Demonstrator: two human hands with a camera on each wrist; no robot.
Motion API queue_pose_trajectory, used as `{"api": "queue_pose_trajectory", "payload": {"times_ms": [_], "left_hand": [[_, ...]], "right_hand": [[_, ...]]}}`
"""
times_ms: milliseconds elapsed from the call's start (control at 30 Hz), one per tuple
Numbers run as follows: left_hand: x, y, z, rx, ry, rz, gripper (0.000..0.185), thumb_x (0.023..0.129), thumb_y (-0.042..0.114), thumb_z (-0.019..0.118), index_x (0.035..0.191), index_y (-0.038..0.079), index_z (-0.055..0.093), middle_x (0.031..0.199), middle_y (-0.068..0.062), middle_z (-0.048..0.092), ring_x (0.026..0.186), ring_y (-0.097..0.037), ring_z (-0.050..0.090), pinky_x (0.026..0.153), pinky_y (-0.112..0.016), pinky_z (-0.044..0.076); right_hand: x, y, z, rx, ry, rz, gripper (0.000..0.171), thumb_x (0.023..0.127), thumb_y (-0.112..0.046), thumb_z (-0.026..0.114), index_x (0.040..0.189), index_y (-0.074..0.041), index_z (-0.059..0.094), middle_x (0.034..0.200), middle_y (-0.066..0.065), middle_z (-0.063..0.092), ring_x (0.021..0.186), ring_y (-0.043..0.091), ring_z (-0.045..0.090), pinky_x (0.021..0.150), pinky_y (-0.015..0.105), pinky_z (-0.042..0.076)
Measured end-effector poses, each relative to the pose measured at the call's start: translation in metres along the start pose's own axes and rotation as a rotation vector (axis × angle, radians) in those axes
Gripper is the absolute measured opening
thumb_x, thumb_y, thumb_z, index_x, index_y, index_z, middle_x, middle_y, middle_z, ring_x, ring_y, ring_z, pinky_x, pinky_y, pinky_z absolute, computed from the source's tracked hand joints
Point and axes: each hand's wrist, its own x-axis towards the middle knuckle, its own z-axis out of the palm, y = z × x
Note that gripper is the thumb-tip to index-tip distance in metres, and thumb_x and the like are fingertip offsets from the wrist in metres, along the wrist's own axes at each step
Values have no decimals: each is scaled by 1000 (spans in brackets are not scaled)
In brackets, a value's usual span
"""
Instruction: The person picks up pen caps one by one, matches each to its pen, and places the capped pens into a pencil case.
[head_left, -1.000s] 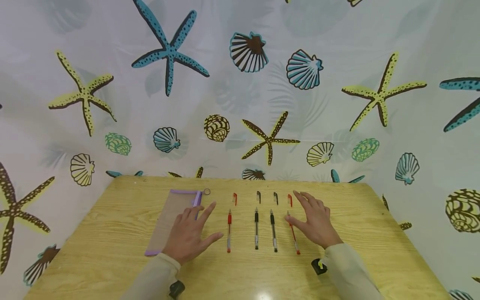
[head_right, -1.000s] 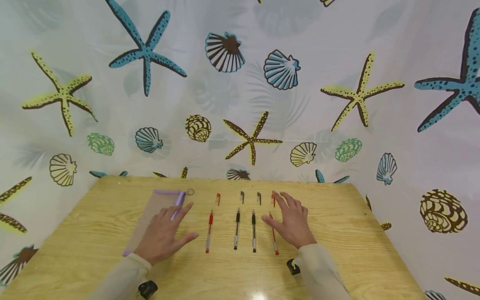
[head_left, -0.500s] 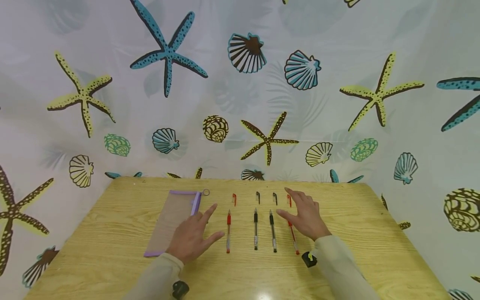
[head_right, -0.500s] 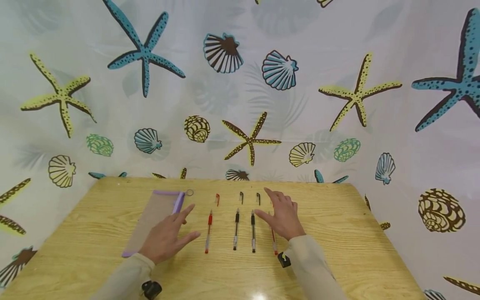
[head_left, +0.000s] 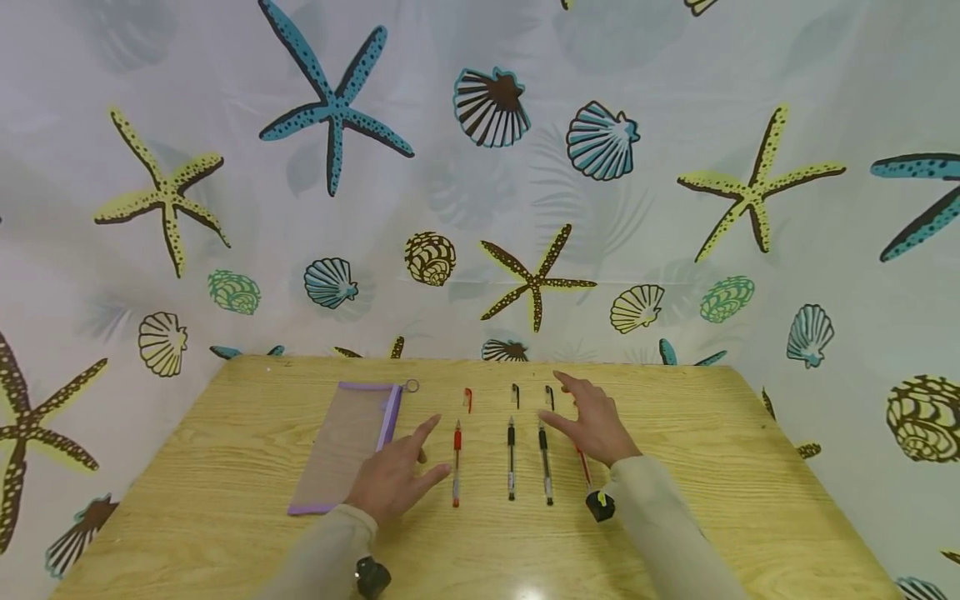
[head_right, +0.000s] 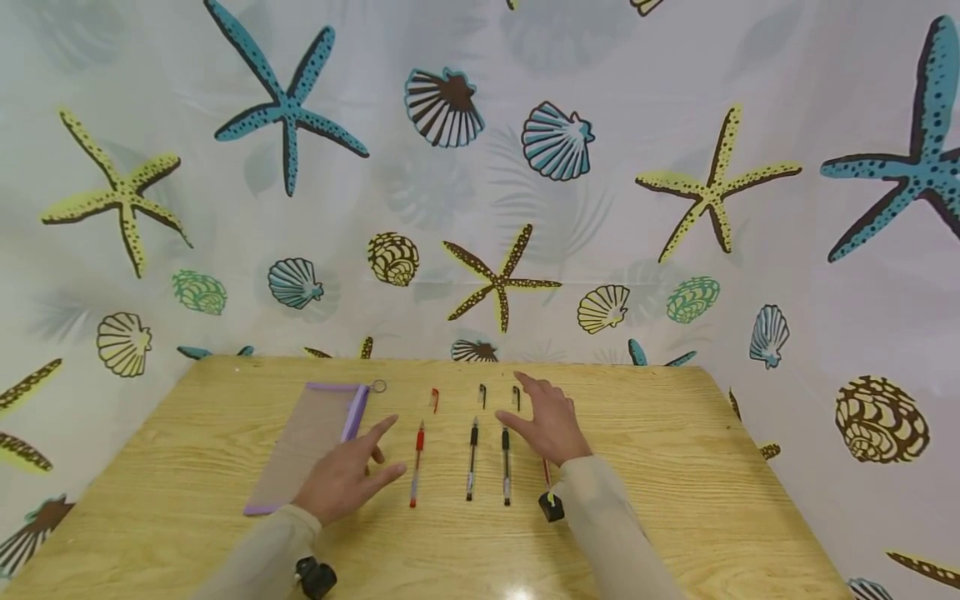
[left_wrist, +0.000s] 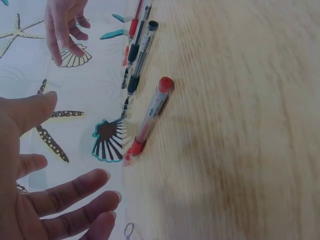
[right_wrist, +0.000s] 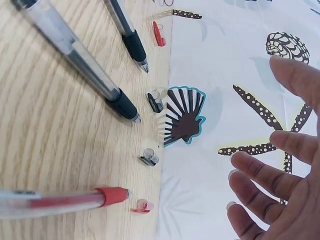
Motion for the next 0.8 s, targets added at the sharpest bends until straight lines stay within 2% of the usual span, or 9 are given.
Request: {"api": "queue_pose_trajectory", "payload": {"times_ms": [267, 467, 567, 700, 800], "left_hand": [[4, -2, 8, -74, -47, -26, 68, 92, 42, 63, 148, 15, 37, 87, 1, 62, 61, -7, 48, 53, -29, 42], [6, -5, 13, -109, -63, -38, 68, 92, 43, 62, 148, 13, 37, 82, 4, 60, 61, -7, 49, 55, -29, 42], [8, -6, 16, -126, -70, -36, 68, 92, 43, 62, 148, 13, 38, 80, 5, 60, 61, -7, 50, 57, -29, 43], [10, -7, 21, -139, -70, -21, 68, 92, 43, 61, 148, 11, 37, 76, 8, 59, 62, -6, 51, 60, -30, 45], [11, -7, 24, -150, -74, -21, 68, 92, 43, 61, 147, 11, 37, 74, 8, 58, 62, -6, 51, 62, -30, 46]], "right_hand": [[10, -3, 7, 45, -33, 6, 74, 92, -45, 61, 149, -7, 34, 128, 21, 53, 108, 41, 53, 92, 61, 37], [16, -5, 11, 73, -57, 24, 73, 93, -42, 62, 150, -8, 33, 128, 21, 53, 106, 39, 55, 88, 55, 44], [20, -6, 13, 84, -58, 20, 71, 93, -39, 63, 149, -7, 34, 125, 21, 54, 91, 31, 57, 82, 49, 45], [26, -6, 18, 98, -75, 45, 69, 93, -36, 64, 149, -8, 35, 123, 21, 56, 65, 19, 48, 68, 39, 44], [31, -5, 22, 109, -85, 71, 68, 93, -35, 64, 149, -9, 35, 121, 19, 56, 64, 17, 47, 66, 37, 43]]}}
